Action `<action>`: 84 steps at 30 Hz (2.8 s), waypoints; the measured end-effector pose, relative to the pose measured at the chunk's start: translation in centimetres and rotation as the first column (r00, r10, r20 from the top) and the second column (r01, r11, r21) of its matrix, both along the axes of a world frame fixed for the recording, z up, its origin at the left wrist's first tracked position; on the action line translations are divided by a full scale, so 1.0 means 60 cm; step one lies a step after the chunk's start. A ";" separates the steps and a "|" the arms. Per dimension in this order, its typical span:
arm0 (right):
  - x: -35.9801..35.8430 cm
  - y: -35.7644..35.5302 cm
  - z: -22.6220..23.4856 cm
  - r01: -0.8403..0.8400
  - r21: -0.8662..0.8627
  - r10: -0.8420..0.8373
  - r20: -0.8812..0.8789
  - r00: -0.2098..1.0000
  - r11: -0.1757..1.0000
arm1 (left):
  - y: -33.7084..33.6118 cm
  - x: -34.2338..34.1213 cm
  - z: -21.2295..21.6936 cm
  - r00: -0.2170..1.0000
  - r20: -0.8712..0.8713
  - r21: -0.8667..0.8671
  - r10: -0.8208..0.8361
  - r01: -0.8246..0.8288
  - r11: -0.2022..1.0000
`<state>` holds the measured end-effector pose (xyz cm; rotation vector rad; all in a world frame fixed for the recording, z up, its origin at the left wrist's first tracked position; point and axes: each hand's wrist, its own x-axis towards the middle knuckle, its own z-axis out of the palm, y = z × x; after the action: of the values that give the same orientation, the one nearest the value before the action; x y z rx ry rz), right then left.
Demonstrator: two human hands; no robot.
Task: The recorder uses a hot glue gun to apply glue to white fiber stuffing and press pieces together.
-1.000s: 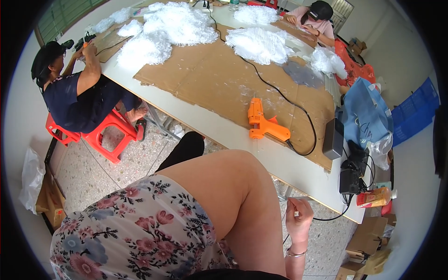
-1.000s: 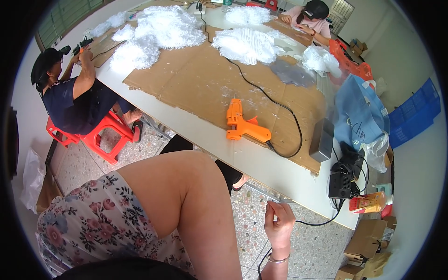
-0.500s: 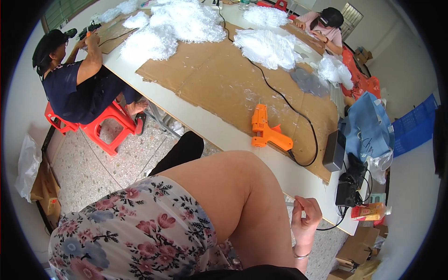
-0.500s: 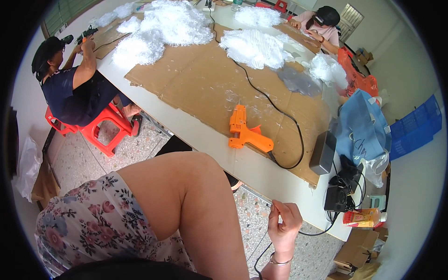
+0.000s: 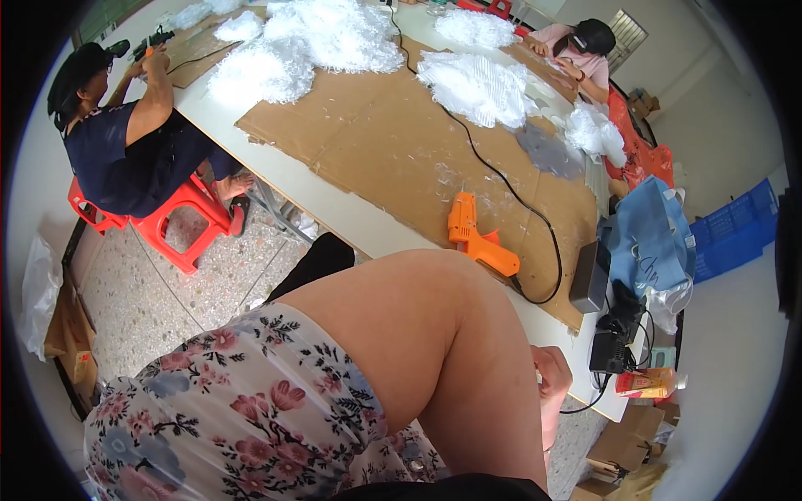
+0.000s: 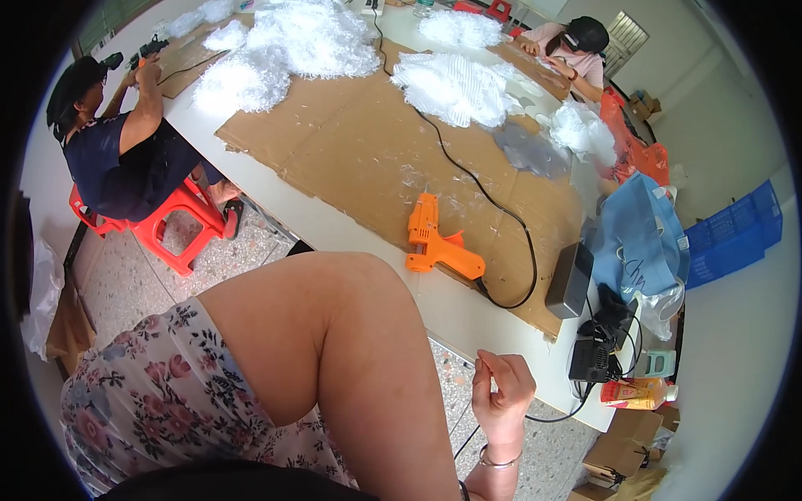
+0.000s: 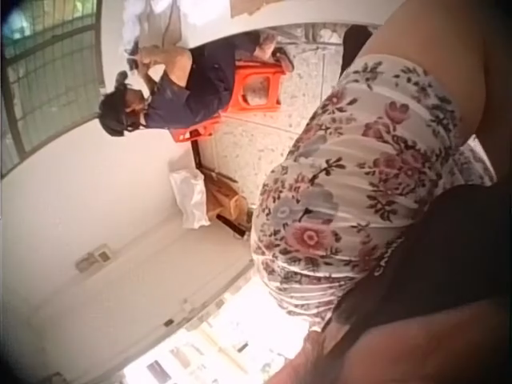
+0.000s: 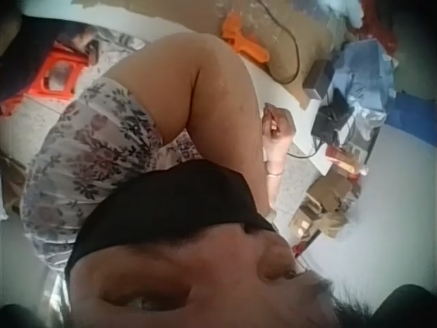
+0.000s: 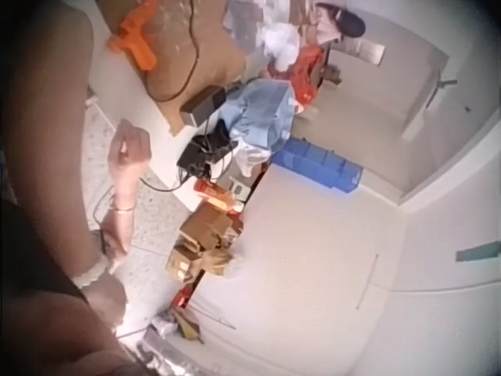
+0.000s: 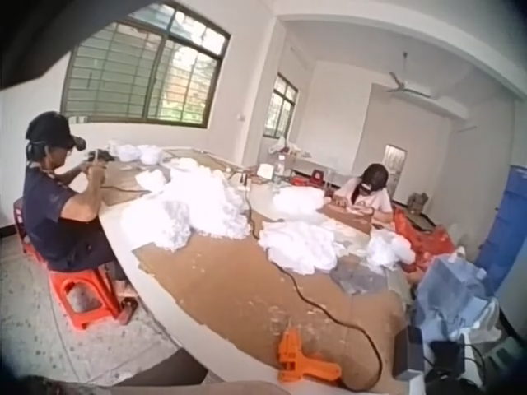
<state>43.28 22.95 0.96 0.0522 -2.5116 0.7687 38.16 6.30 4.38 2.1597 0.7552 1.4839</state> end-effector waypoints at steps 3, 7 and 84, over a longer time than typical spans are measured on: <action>0.013 0.000 0.017 0.021 0.068 -0.022 0.015 1.000 0.997 | -0.005 -0.003 0.010 0.999 0.015 0.020 -0.035 0.035 0.999; 0.005 -0.002 0.002 0.007 0.010 -0.007 0.011 1.000 1.000 | -0.017 -0.015 0.008 1.000 0.014 -0.003 -0.021 0.021 1.000; -0.744 0.106 0.120 -0.056 -0.283 0.125 0.233 0.965 0.958 | -0.284 -0.444 -0.025 0.311 -0.327 0.001 0.892 -0.944 0.329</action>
<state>-1.34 29.28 8.19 -0.0263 -2.6219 1.2238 11.52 -10.75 2.86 1.7498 2.4858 1.3939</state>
